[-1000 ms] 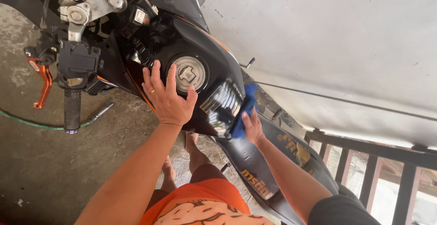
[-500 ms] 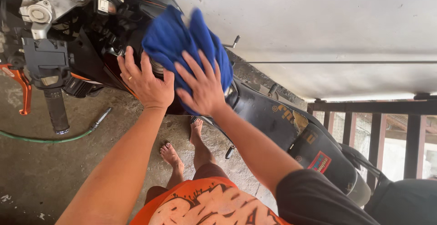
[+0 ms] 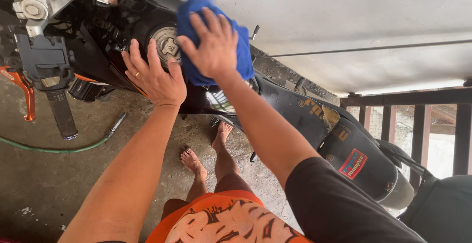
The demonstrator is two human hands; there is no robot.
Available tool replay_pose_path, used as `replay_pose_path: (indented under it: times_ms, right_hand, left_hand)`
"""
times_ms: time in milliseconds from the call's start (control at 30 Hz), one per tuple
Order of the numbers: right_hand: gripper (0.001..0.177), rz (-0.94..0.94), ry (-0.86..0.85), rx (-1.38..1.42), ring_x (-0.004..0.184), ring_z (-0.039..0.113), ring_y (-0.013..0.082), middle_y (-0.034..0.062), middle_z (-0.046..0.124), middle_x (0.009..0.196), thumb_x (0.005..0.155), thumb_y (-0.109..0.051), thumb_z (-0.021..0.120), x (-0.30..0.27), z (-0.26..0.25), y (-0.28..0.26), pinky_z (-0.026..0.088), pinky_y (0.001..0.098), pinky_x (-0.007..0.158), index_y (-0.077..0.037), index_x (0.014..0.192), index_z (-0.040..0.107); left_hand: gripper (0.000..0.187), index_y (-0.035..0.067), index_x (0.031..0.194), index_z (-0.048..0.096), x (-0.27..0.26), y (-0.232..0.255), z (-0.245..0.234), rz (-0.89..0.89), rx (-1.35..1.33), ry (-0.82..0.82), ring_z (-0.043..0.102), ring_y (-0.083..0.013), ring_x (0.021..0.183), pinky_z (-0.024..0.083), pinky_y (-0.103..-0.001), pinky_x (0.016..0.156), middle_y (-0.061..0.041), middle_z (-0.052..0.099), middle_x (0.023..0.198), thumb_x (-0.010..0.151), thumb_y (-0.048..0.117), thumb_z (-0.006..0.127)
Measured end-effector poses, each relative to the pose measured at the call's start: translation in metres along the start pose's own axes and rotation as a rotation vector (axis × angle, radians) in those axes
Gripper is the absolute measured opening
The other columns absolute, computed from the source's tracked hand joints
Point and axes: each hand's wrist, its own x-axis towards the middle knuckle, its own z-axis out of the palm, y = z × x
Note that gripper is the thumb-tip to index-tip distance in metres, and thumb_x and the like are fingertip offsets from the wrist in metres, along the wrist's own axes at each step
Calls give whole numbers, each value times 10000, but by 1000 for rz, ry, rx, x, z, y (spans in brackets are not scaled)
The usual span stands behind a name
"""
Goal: The person wipes the motorcycle's fuel tank, seat, and handlebar area with a blue cloth. They repeatedly rub the same surfaces, focusing on the tank and seat, and occasionally adjust the cloth.
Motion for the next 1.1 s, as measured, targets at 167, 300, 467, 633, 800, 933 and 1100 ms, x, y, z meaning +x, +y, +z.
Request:
replay_pose_path:
  times_ms: [167,300,467,633,800,933,1100]
  right_hand:
    - [621,-452,2,120,1563,247,403,43,339,1667,1006,-595,487,-79,-14,10,229,692,1222,-253,1523,524]
    - [545,-401,66,80,1564,258,432,109,354,1659,1040,-568,469,-130,6,86,271,651,1207,-256,1476,569]
    - [681,-164,109,298,1419,360,479,276,355,1560,988,-552,505,-117,27,137,321,560,1179,-38,1432,542]
    - [631,66,-79,521,1388,486,398,186,480,1530,1005,-475,508,-11,1,99,406,412,1133,-73,1491,493]
    - [568,-173,-207,265,1413,422,411,97,468,1561,926,-441,599,36,-23,44,351,523,1124,-202,1440,566]
    - [569,-458,-96,391,1518,373,415,132,428,1639,981,-383,608,-2,-5,96,335,540,1259,-195,1514,538]
    - [643,-493,-154,551,1523,356,438,230,376,1646,985,-196,568,-8,87,214,279,515,1274,-37,1580,385]
  left_hand:
    - [598,117,1560,448,6,2,2,-11,-217,114,272,-419,1573,289,-652,1239,-199,268,1670,1095,493,456]
    - [607,77,1574,456,4,3,-7,114,-90,13,183,-508,1557,151,-789,1154,-276,206,1669,1127,487,447]
    - [497,106,1441,570,28,25,-18,438,-28,-162,220,-492,1522,173,-805,1134,-229,270,1627,1076,444,569]
    - [478,87,1417,578,73,41,-15,488,-27,-228,296,-467,1493,223,-786,1128,-212,345,1591,1045,384,628]
    - [506,67,1442,576,82,43,-5,382,-15,-161,356,-471,1458,257,-739,1149,-217,406,1558,1046,378,620]
    - [512,66,1453,575,78,45,-8,345,-11,-154,387,-474,1456,285,-711,1173,-210,429,1551,1046,376,595]
    - [576,73,1448,577,89,56,-10,360,94,-242,375,-506,1429,276,-719,1138,-225,439,1537,990,422,601]
